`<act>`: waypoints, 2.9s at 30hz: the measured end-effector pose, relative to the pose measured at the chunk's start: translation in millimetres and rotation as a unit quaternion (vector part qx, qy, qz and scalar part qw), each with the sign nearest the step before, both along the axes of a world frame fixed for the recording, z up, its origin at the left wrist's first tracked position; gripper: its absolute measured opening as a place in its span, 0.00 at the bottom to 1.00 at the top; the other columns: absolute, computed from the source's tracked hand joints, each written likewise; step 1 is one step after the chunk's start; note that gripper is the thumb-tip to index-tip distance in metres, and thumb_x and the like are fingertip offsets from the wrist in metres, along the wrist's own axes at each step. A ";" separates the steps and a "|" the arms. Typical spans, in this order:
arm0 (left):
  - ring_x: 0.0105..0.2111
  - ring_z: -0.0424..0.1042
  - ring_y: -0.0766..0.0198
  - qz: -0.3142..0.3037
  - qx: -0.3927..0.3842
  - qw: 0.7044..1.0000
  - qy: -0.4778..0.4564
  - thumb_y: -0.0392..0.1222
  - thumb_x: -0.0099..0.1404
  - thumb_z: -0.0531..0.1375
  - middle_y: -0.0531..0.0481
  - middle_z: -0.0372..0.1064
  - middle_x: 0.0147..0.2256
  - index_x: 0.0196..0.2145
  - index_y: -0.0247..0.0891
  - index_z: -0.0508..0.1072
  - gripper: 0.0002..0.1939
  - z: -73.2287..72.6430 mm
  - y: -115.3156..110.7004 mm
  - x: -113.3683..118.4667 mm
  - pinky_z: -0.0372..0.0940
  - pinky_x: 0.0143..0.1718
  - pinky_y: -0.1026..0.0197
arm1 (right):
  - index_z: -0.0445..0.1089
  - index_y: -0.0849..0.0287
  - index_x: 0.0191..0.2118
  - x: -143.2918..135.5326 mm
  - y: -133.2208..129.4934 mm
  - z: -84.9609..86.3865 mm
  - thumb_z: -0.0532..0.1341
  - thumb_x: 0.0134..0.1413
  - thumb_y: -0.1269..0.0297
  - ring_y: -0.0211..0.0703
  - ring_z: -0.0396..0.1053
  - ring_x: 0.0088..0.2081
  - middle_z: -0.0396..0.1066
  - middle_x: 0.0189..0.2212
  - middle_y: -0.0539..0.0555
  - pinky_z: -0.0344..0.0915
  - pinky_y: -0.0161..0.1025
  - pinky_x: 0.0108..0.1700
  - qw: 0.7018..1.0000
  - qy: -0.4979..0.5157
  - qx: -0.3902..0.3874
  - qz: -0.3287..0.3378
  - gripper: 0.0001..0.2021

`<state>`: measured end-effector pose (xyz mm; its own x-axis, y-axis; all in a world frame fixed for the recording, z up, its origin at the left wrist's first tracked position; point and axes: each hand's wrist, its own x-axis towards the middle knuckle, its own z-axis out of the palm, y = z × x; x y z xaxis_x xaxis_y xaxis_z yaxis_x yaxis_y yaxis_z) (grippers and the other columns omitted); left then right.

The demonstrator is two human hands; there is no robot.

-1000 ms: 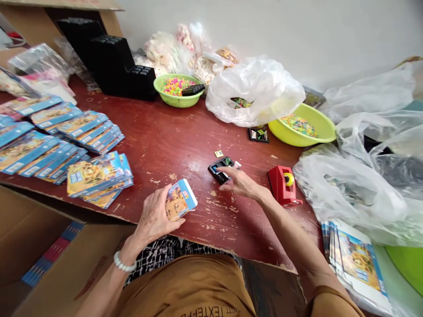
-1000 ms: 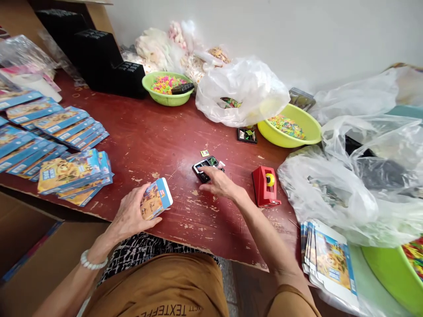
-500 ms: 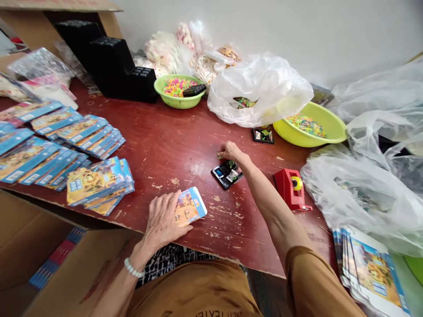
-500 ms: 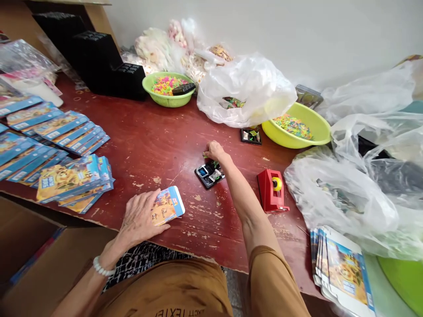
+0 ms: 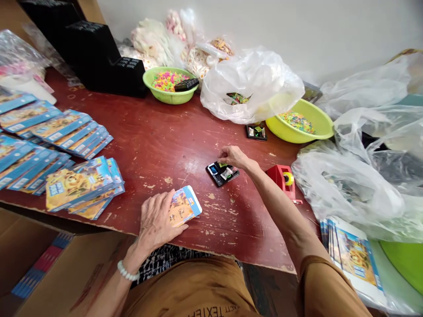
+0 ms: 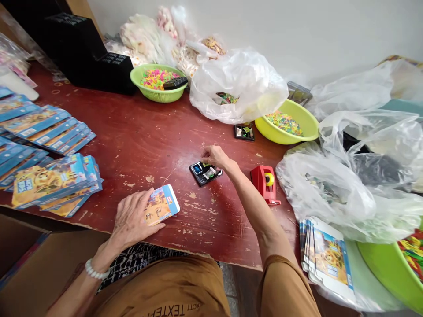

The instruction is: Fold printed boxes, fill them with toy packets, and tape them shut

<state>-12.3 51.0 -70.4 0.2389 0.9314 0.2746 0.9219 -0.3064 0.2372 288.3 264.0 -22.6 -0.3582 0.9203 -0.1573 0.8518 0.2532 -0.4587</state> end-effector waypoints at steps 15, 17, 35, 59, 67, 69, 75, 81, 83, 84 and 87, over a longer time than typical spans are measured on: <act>0.60 0.63 0.31 0.020 -0.157 0.986 0.048 0.53 0.41 0.76 0.25 0.64 0.59 0.64 0.30 0.61 0.57 18.0 9.7 11.3 0.57 0.62 0.28 | 0.48 0.51 0.76 18.5 -35.7 -8.0 0.79 0.37 0.46 0.75 0.53 0.69 0.53 0.73 0.67 0.55 0.69 0.66 0.974 -0.165 -0.040 0.148 0.63; 0.58 0.65 0.32 0.012 -0.147 0.988 0.033 0.51 0.41 0.76 0.28 0.66 0.57 0.61 0.33 0.64 0.52 17.9 11.8 9.6 0.60 0.60 0.30 | 0.48 0.52 0.75 23.4 -37.8 -15.8 0.79 0.37 0.48 0.75 0.56 0.66 0.54 0.71 0.68 0.58 0.69 0.64 0.979 -0.151 -0.021 0.138 0.62; 0.56 0.73 0.43 0.003 -0.073 0.953 -0.293 0.51 0.51 0.70 0.38 0.68 0.58 0.63 0.39 0.58 0.46 7.5 10.2 -17.2 0.71 0.58 0.42 | 0.54 0.59 0.71 -14.2 -96.5 30.0 0.73 0.48 0.51 0.66 0.63 0.57 0.62 0.57 0.66 0.67 0.65 0.60 0.966 0.065 0.124 0.219 0.48; 0.64 0.61 0.30 -0.039 -0.081 0.995 -0.035 0.47 0.42 0.78 0.28 0.61 0.65 0.68 0.38 0.59 0.59 6.6 26.2 -3.8 0.57 0.63 0.30 | 0.54 0.60 0.71 -28.1 -127.0 -39.2 0.78 0.45 0.52 0.67 0.62 0.64 0.63 0.63 0.70 0.63 0.66 0.64 0.960 0.088 0.068 0.257 0.52; 0.66 0.58 0.30 -0.049 -0.064 0.996 -0.042 0.47 0.46 0.77 0.29 0.61 0.65 0.69 0.40 0.57 0.56 2.4 17.7 -9.8 0.54 0.65 0.29 | 0.59 0.52 0.70 -7.2 -150.3 -46.9 0.65 0.62 0.42 0.63 0.64 0.63 0.64 0.63 0.66 0.64 0.67 0.63 0.974 0.182 0.068 0.114 0.36; 0.66 0.58 0.30 -0.050 -0.073 0.996 -0.032 0.48 0.47 0.76 0.30 0.62 0.65 0.69 0.40 0.57 0.56 3.2 18.5 -7.6 0.53 0.64 0.27 | 0.66 0.49 0.65 -7.9 -153.4 -46.4 0.63 0.66 0.45 0.58 0.67 0.59 0.67 0.59 0.62 0.69 0.61 0.60 0.972 0.201 0.054 0.104 0.27; 0.63 0.61 0.31 -0.053 -0.085 0.995 -0.017 0.51 0.45 0.77 0.29 0.64 0.63 0.69 0.36 0.57 0.59 1.8 26.1 -2.6 0.55 0.63 0.29 | 0.79 0.54 0.45 -22.6 -148.7 -43.5 0.66 0.65 0.54 0.53 0.69 0.51 0.71 0.45 0.58 0.68 0.56 0.57 0.979 0.175 0.086 0.053 0.11; 0.60 0.65 0.32 -0.035 -0.074 0.996 -0.032 0.52 0.43 0.77 0.29 0.67 0.60 0.66 0.36 0.60 0.57 -0.5 27.1 -2.4 0.60 0.60 0.32 | 0.76 0.56 0.31 -31.1 -144.5 -40.2 0.66 0.61 0.63 0.52 0.68 0.49 0.72 0.44 0.57 0.65 0.55 0.56 0.984 0.167 0.061 0.011 0.07; 0.58 0.67 0.33 -0.031 -0.067 0.997 -0.035 0.51 0.43 0.77 0.30 0.67 0.59 0.65 0.36 0.62 0.55 0.2 26.1 -1.2 0.61 0.59 0.34 | 0.75 0.56 0.28 -33.5 -144.5 -40.0 0.65 0.58 0.65 0.54 0.67 0.49 0.72 0.45 0.58 0.64 0.56 0.56 0.987 0.154 0.048 -0.014 0.07; 0.58 0.67 0.34 -0.029 -0.064 0.997 -0.038 0.51 0.43 0.76 0.31 0.68 0.59 0.64 0.37 0.62 0.54 0.6 25.5 -0.6 0.62 0.58 0.35 | 0.74 0.57 0.27 -34.6 -144.7 -39.8 0.65 0.57 0.65 0.55 0.67 0.49 0.72 0.45 0.58 0.63 0.57 0.55 0.988 0.146 0.044 -0.027 0.07; 0.56 0.69 0.35 -0.027 -0.055 0.997 -0.051 0.51 0.43 0.75 0.33 0.68 0.58 0.63 0.39 0.62 0.51 1.2 24.0 1.1 0.63 0.57 0.37 | 0.73 0.57 0.26 -37.3 -146.2 -38.9 0.64 0.55 0.66 0.56 0.65 0.48 0.72 0.46 0.58 0.63 0.58 0.54 0.989 0.129 0.035 -0.056 0.08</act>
